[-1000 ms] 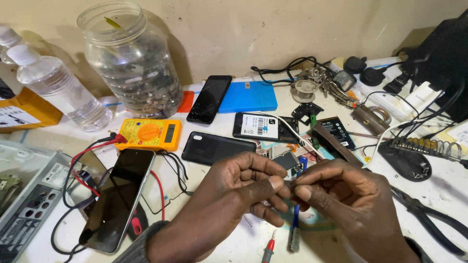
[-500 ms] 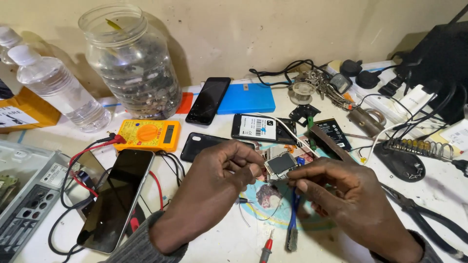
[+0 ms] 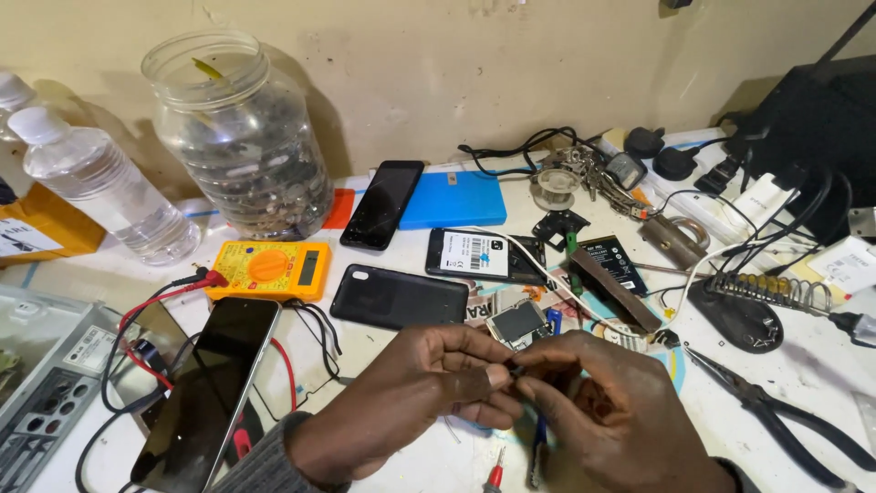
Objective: Soldering thin wires onto a small electronic circuit board at a workbench.
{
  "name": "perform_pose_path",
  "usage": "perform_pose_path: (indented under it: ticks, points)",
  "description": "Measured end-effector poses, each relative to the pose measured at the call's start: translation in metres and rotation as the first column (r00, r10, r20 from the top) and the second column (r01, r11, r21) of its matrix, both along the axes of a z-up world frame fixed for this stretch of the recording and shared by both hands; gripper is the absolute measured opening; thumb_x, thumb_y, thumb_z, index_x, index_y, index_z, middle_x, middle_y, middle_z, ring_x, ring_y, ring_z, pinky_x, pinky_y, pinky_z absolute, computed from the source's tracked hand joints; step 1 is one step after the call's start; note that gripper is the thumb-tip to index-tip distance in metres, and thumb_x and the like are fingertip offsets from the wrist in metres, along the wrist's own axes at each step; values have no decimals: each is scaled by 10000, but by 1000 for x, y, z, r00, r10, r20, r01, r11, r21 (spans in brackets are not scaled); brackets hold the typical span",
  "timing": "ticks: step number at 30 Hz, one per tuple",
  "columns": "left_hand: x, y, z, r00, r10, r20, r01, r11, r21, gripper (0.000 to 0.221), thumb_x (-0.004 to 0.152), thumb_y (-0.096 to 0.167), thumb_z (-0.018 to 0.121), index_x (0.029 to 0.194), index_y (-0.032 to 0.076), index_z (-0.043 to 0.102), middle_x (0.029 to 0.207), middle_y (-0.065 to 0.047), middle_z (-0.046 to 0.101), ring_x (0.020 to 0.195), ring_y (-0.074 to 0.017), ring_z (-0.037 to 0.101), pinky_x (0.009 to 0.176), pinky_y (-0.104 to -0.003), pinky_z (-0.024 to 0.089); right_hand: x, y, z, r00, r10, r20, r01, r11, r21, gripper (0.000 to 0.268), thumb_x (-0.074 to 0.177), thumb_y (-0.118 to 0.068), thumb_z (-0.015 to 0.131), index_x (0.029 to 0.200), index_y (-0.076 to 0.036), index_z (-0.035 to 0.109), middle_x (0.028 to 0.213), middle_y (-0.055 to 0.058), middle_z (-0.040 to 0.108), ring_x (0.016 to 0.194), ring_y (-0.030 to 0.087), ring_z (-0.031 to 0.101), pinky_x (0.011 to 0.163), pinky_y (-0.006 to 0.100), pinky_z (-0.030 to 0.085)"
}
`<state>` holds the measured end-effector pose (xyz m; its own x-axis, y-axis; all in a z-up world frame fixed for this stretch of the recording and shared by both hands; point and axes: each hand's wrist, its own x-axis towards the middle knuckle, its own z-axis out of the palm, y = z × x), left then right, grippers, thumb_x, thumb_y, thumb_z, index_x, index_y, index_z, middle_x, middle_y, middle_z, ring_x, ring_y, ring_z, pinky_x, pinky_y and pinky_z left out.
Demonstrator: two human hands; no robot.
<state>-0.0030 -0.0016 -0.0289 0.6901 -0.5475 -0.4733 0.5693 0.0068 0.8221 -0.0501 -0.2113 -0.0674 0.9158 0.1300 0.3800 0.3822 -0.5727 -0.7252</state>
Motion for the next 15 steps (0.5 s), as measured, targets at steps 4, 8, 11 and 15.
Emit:
perform_pose_path:
  ticks: [4, 8, 11, 15]
  points:
    - [3, 1, -12, 996, 42, -85, -48, 996, -80, 249, 872, -9, 740, 1105, -84, 692, 988, -239, 744, 818, -318, 737, 830, -399, 643, -3, 5, 1, 997, 2, 82, 5, 996, -87, 221, 812, -235, 824, 1011, -167, 759, 860, 0, 824, 724, 114, 813, 622, 266, 615]
    - [11, 3, -24, 992, 111, 54, -109, 994, -31, 156, 859, -100, 756, 1012, -128, 754, 898, -267, 774, 745, -348, 772, 718, -393, 666, 0, -4, 2, 987, 55, 151, -40, 994, -100, 257, 817, -236, 826, 1047, -149, 752, 934, 14, 823, 779, 119, 810, 698, 256, 632]
    - [17, 17, -10, 904, -1, 428, -132, 950, 282, 84, 858, -21, 767, 929, 3, 806, 833, -113, 824, 739, -185, 752, 675, -297, 614, 3, -14, 7, 988, -33, 152, 57, 987, -152, 291, 807, -250, 820, 1081, -170, 765, 985, -9, 833, 788, 96, 802, 647, 231, 629]
    - [28, 39, 0, 563, -561, 607, -296, 549, 782, 231, 822, 24, 580, 649, 155, 660, 562, 23, 621, 560, -128, 511, 583, -368, 370, 9, -25, 22, 974, -155, 167, 174, 980, -102, 271, 815, -186, 799, 1074, -112, 769, 946, 15, 831, 808, 92, 792, 724, 236, 636]
